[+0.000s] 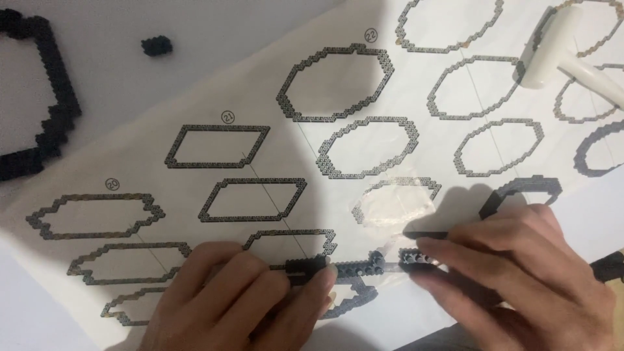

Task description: Assembling a structure using small interlocking toy blocks by following a printed diagram.

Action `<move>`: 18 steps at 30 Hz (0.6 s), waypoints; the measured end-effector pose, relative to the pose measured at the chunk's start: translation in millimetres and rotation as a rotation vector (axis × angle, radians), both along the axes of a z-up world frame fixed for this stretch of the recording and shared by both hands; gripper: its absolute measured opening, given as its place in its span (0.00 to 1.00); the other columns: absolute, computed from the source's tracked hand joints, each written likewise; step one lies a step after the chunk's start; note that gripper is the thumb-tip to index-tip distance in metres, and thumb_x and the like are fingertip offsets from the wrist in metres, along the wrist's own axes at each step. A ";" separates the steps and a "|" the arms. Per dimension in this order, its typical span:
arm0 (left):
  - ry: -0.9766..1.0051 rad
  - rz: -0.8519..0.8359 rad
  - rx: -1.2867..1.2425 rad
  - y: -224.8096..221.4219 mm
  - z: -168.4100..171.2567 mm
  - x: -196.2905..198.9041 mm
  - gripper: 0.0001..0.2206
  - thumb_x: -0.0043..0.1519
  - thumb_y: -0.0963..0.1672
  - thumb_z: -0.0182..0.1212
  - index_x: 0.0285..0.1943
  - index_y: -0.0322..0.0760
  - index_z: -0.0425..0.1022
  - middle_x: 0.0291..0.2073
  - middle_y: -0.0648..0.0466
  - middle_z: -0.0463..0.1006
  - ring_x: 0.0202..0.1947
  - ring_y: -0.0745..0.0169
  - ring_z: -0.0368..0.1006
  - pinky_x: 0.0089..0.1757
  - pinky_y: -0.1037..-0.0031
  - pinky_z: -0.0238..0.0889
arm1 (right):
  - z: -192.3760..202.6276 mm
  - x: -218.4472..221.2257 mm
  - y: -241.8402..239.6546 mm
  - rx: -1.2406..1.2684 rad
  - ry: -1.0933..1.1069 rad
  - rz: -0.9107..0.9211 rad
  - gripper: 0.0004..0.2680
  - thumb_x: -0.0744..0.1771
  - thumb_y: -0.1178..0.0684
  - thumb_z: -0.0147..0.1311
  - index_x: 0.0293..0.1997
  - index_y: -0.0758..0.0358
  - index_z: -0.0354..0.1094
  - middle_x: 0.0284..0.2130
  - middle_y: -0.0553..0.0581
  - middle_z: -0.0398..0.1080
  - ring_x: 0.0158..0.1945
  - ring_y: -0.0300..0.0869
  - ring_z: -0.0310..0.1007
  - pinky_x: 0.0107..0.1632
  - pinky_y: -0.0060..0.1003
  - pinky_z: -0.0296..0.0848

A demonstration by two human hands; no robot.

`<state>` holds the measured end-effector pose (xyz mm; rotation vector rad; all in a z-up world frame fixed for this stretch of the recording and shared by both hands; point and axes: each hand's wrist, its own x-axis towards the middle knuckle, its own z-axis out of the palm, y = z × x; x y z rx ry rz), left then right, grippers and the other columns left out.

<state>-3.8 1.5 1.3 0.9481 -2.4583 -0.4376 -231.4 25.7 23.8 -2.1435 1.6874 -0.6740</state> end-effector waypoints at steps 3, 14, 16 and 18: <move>-0.013 0.018 -0.008 0.2 -0.4 -0.8 0.07 0.57 0.45 0.70 0.38 0.46 0.76 0.19 0.60 0.68 0.21 0.64 0.63 0.31 0.68 0.65 | 4.3 -8.3 -1.8 0.077 0.055 0.089 0.12 0.55 0.53 0.65 0.35 0.68 0.72 0.28 0.60 0.66 0.28 0.44 0.66 0.34 0.37 0.63; 0.002 0.021 0.020 1.3 -1.0 -0.6 0.07 0.58 0.45 0.68 0.40 0.45 0.76 0.19 0.60 0.68 0.21 0.64 0.64 0.32 0.68 0.65 | -5.0 -1.8 -4.3 0.002 0.013 0.122 0.05 0.57 0.54 0.61 0.26 0.63 0.73 0.26 0.54 0.68 0.24 0.43 0.62 0.33 0.35 0.60; -0.003 0.026 0.020 0.5 -0.2 -1.5 0.06 0.58 0.45 0.69 0.38 0.45 0.76 0.18 0.60 0.68 0.21 0.64 0.64 0.31 0.68 0.65 | -5.4 0.7 -4.6 -0.002 0.006 0.132 0.05 0.57 0.55 0.62 0.27 0.63 0.73 0.26 0.53 0.69 0.24 0.40 0.63 0.33 0.33 0.60; -0.008 0.031 0.021 0.6 -0.2 -1.7 0.05 0.58 0.45 0.70 0.36 0.45 0.76 0.18 0.60 0.68 0.20 0.64 0.63 0.31 0.69 0.65 | -5.5 3.0 -4.2 -0.006 0.000 0.141 0.04 0.57 0.56 0.62 0.27 0.63 0.74 0.27 0.52 0.71 0.24 0.38 0.65 0.32 0.32 0.61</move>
